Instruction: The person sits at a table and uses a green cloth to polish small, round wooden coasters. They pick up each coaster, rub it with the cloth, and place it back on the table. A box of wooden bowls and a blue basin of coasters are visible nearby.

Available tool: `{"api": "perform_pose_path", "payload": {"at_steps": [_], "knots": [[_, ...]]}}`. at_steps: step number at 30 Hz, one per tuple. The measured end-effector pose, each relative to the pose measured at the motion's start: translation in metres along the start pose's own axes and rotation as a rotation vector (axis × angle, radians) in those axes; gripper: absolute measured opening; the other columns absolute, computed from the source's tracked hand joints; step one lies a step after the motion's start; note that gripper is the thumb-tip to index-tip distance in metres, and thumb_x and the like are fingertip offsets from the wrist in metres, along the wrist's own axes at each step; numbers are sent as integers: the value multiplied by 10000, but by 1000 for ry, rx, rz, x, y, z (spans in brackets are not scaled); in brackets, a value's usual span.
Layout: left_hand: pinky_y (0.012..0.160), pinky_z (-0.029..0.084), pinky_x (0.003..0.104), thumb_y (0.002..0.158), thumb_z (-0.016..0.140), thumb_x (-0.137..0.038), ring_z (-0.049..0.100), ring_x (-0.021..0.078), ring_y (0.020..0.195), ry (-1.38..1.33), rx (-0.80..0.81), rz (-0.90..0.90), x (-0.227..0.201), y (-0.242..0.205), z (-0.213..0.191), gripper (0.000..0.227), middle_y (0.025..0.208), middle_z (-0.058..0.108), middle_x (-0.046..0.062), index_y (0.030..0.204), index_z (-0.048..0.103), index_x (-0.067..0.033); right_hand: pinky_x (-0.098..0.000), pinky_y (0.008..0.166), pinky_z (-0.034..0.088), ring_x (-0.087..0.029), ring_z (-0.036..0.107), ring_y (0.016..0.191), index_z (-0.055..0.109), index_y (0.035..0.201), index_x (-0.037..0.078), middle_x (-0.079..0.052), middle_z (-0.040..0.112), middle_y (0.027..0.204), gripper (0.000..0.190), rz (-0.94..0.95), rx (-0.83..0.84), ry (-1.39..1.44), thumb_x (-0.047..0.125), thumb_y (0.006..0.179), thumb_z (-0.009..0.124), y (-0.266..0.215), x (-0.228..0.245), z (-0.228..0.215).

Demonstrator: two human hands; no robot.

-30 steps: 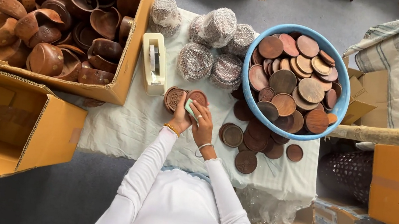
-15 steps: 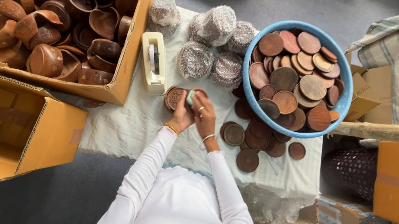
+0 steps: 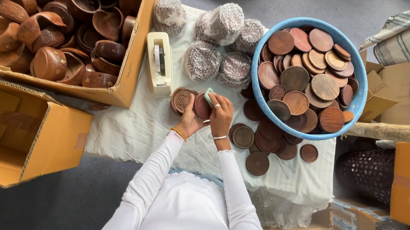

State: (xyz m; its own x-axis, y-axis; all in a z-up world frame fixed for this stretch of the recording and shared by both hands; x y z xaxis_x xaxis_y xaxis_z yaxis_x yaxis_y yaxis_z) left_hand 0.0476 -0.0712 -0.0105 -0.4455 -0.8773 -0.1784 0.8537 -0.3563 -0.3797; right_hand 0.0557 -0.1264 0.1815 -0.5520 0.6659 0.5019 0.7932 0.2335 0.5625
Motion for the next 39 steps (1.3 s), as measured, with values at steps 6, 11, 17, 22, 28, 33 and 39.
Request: {"api": "perform_pose_path", "payload": {"at_steps": [6,11,17,22,28,33,39], "knots": [[1138,443,497,936,361,-792,565,292,1323,-2,92,167,-19,6,-14,878,1428,608,144,1464,506,-106,-381,882,553,-265,666,987,730,1229,147,-35,757,1199,358,75,113,180,-33,924,676,-38,-4,13],[1190,407,463,1089,419,-762,527,262,1340,-54,124,124,2,26,-44,816,1456,569,107,1528,490,-77,-382,890,547,-275,661,1012,745,1229,180,-42,728,1194,403,-37,101,180,-22,887,679,-8,23,10],[1077,439,490,914,338,-742,546,208,1306,2,-103,85,-12,-1,-12,743,1384,624,-3,1431,529,-243,-380,863,522,-285,621,966,753,1226,188,-49,721,1201,414,90,26,59,-27,877,700,-17,-20,14],[1099,442,446,975,321,-772,550,227,1317,52,60,141,-15,8,-13,817,1429,614,95,1436,561,-142,-379,861,530,-258,624,944,766,1213,215,-22,726,1196,422,52,95,131,-1,852,733,-36,3,20],[1058,502,421,989,373,-724,577,228,1288,67,-9,150,-17,13,-7,735,1441,574,61,1442,553,-173,-395,906,498,-277,619,1020,729,1252,169,-35,686,1287,454,82,8,25,-47,854,698,-14,-17,23],[1091,472,406,986,461,-776,552,212,1322,155,-29,192,-17,25,-32,802,1479,570,49,1490,561,-160,-406,983,512,-307,592,1106,682,1347,143,-68,657,1359,585,-19,161,173,-97,815,645,-17,17,18],[1034,487,463,883,432,-789,563,219,1278,127,-107,55,1,22,-40,783,1450,564,0,1455,526,-263,-415,994,516,-342,598,1132,679,1328,143,-97,644,1350,585,-35,126,67,-90,793,650,-22,-11,27]]}}
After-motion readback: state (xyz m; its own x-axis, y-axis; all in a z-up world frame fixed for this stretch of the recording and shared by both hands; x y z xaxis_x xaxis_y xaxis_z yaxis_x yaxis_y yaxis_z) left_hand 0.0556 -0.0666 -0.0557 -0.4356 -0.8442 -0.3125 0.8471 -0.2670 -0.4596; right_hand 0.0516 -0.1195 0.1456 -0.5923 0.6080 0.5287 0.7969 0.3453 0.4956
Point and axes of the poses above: each hand's wrist, its own y-axis towards the middle knuckle, its own z-axis out of the palm, x = y × z, the point moved 10 cm from there along y, towards the middle knuckle
